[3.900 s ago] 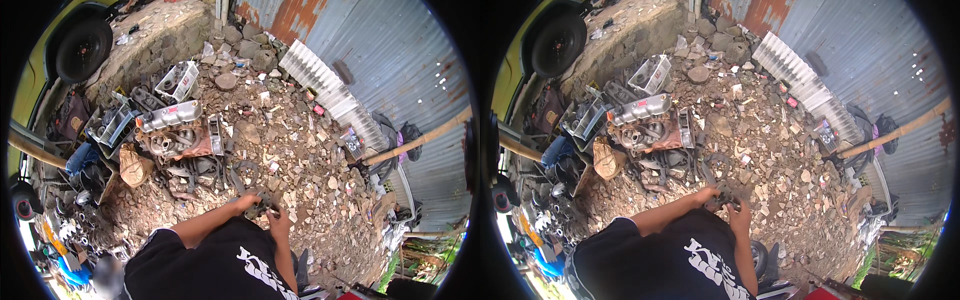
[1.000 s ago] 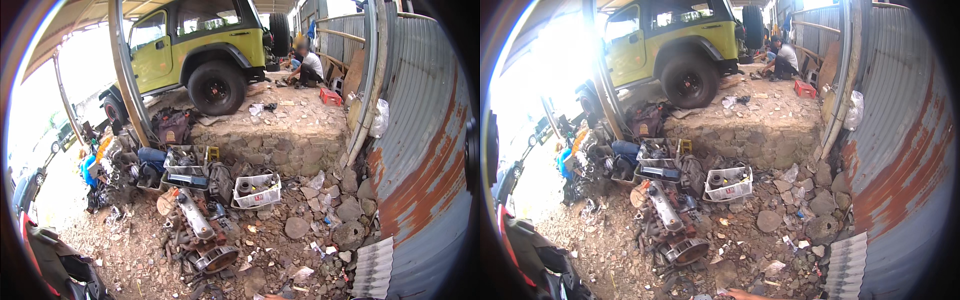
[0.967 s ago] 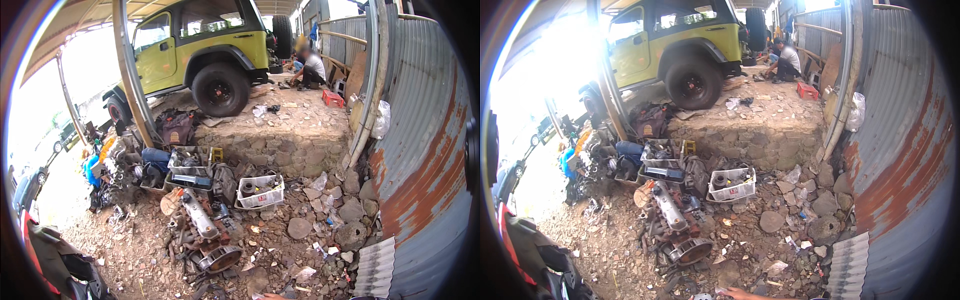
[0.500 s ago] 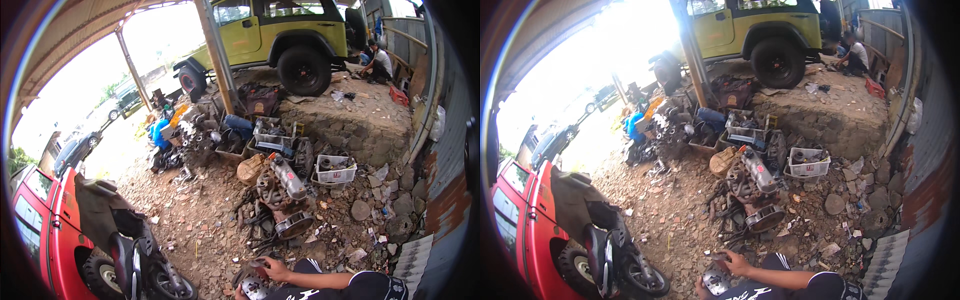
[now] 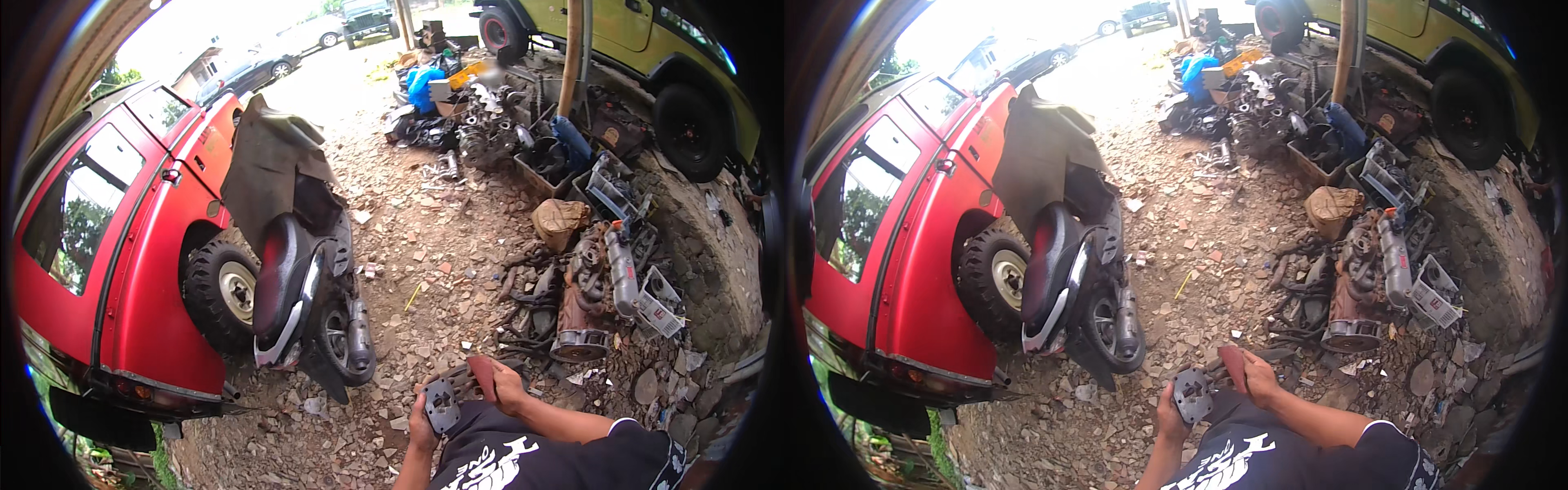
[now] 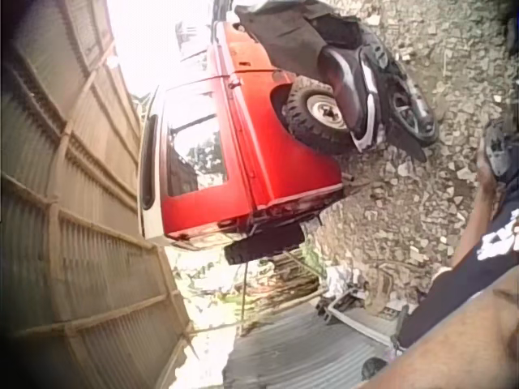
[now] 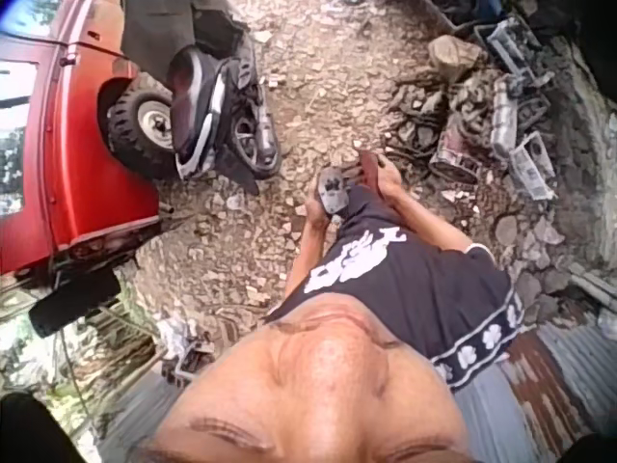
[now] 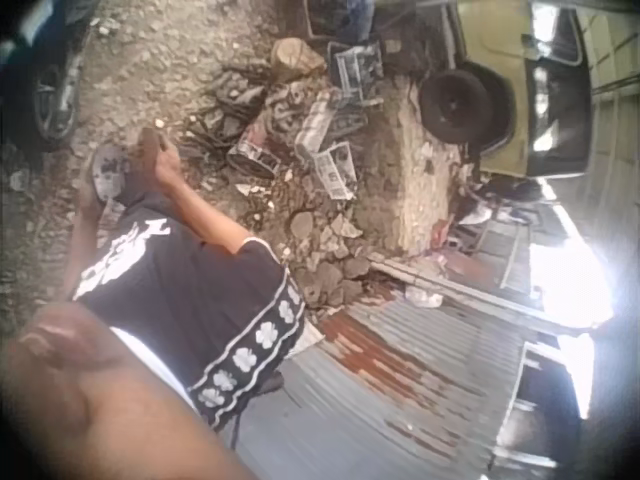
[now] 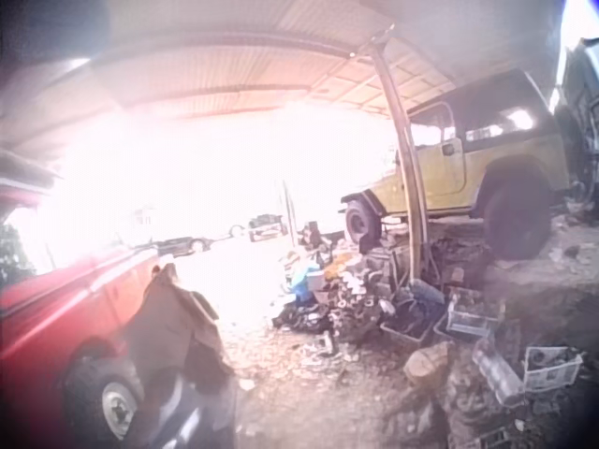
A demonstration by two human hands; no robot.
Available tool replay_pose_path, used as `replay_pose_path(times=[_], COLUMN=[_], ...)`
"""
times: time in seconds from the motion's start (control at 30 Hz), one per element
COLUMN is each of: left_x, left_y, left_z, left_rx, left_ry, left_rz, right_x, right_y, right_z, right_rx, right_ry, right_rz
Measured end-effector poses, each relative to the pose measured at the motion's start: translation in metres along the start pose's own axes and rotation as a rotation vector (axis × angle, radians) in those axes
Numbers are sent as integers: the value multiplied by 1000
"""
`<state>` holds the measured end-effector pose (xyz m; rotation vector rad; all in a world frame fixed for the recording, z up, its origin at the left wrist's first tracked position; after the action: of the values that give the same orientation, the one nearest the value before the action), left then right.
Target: The person is working on a disassembled engine, using a wrench to tighten bolts on a starter motor. They then remove a metal plate and use a sanding block to clean its surface.
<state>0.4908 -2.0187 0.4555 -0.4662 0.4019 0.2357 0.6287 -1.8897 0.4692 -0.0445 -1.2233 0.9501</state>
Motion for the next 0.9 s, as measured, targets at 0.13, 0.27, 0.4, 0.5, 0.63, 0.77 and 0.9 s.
replay_pose_path(times=[0.13,0.27,0.4,0.5,0.63,0.77,0.9], left_x=[-63,-104,-127,-146,-172,-221,-244], left_y=[-3,-22,-24,-11,39,82,163], left_z=[-30,-63,-94,-78,-66,-38,-21], left_rx=[-120,-300,-267,-255,-67,-164,-151], left_ry=[1,-156,-447,-443,-541,-453,-430], left_rz=[110,220,234,263,162,156,42], right_x=[-19,-10,27,50,51,101,135], right_y=[63,123,138,141,176,189,215], right_z=[88,152,191,212,221,267,251], right_rx=[293,133,253,344,320,266,103], right_ry=[298,-314,-410,-485,-597,-978,-903], right_rz=[196,121,28,-49,-172,-763,-512])
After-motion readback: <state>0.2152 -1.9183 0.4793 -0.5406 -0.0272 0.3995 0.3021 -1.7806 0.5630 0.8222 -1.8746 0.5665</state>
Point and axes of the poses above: each hand's wrist, its own y-axis towards the middle knuckle, its own z-axis out of the palm, x = y × z, the point moved 6 cm from there along y, towards the middle knuckle, and after that the axes turned 11 degrees about -y, right-handed, at the moved point
